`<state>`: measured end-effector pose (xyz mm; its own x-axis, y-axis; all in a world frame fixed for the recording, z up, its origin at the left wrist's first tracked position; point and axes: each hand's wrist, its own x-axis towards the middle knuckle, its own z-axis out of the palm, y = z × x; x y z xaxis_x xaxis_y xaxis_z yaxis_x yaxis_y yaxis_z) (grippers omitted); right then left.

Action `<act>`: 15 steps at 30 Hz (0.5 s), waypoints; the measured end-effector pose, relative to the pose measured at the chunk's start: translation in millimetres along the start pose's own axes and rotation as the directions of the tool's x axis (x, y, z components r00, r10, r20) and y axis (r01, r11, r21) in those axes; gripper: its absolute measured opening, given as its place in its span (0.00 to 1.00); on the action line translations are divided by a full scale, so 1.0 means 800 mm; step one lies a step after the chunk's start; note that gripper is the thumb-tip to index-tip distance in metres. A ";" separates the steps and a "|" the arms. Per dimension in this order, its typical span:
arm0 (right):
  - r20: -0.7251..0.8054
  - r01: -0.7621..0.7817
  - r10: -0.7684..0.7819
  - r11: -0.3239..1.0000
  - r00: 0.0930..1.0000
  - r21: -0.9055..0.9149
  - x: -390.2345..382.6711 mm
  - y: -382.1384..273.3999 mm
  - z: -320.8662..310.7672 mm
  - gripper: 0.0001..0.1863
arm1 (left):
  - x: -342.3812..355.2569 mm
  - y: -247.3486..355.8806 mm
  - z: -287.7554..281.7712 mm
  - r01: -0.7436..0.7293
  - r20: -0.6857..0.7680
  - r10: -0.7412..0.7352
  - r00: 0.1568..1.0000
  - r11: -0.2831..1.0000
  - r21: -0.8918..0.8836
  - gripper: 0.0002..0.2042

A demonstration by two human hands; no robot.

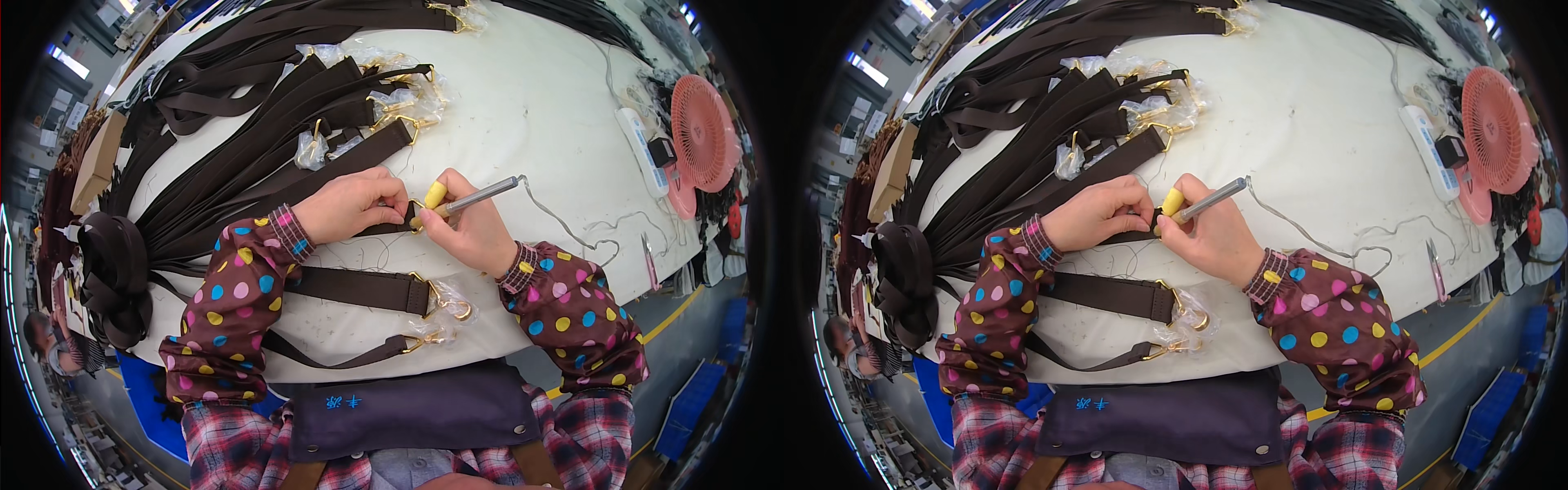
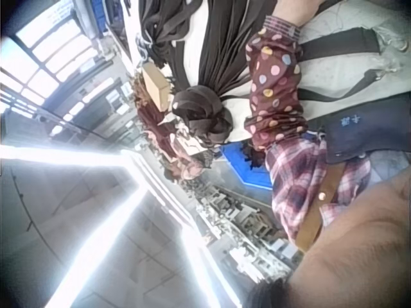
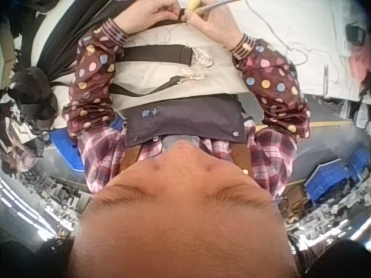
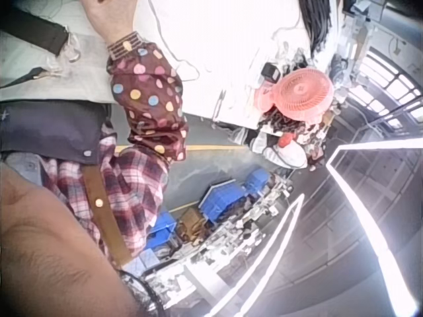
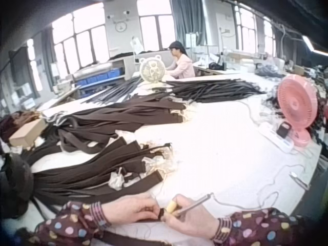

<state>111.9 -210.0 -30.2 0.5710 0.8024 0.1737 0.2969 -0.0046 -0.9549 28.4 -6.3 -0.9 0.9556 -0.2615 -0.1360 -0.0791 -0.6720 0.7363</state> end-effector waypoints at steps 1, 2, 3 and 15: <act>0.000 0.000 0.000 1.000 1.000 -0.008 0.000 0.000 0.000 0.11 | 0.000 0.001 0.000 0.009 -0.007 -0.009 1.000 1.000 -0.001 0.04; 0.000 0.002 -0.002 1.000 1.000 -0.015 0.000 -0.001 -0.001 0.11 | 0.000 0.001 0.000 0.007 -0.010 -0.007 1.000 1.000 0.000 0.04; -0.001 0.004 -0.004 1.000 1.000 -0.022 0.000 -0.001 -0.001 0.11 | 0.000 0.001 0.001 0.005 -0.013 -0.005 1.000 1.000 0.000 0.04; -0.005 0.011 -0.011 0.999 1.000 -0.037 0.001 0.001 -0.001 0.12 | -0.001 0.002 0.002 0.005 -0.030 -0.005 1.000 1.000 0.005 0.04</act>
<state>113.0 -209.8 -30.5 0.5718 0.7991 0.1855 0.3313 -0.0181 -0.9433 27.5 -8.0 -0.7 0.9639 -0.2378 -0.1197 -0.0759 -0.6764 0.7326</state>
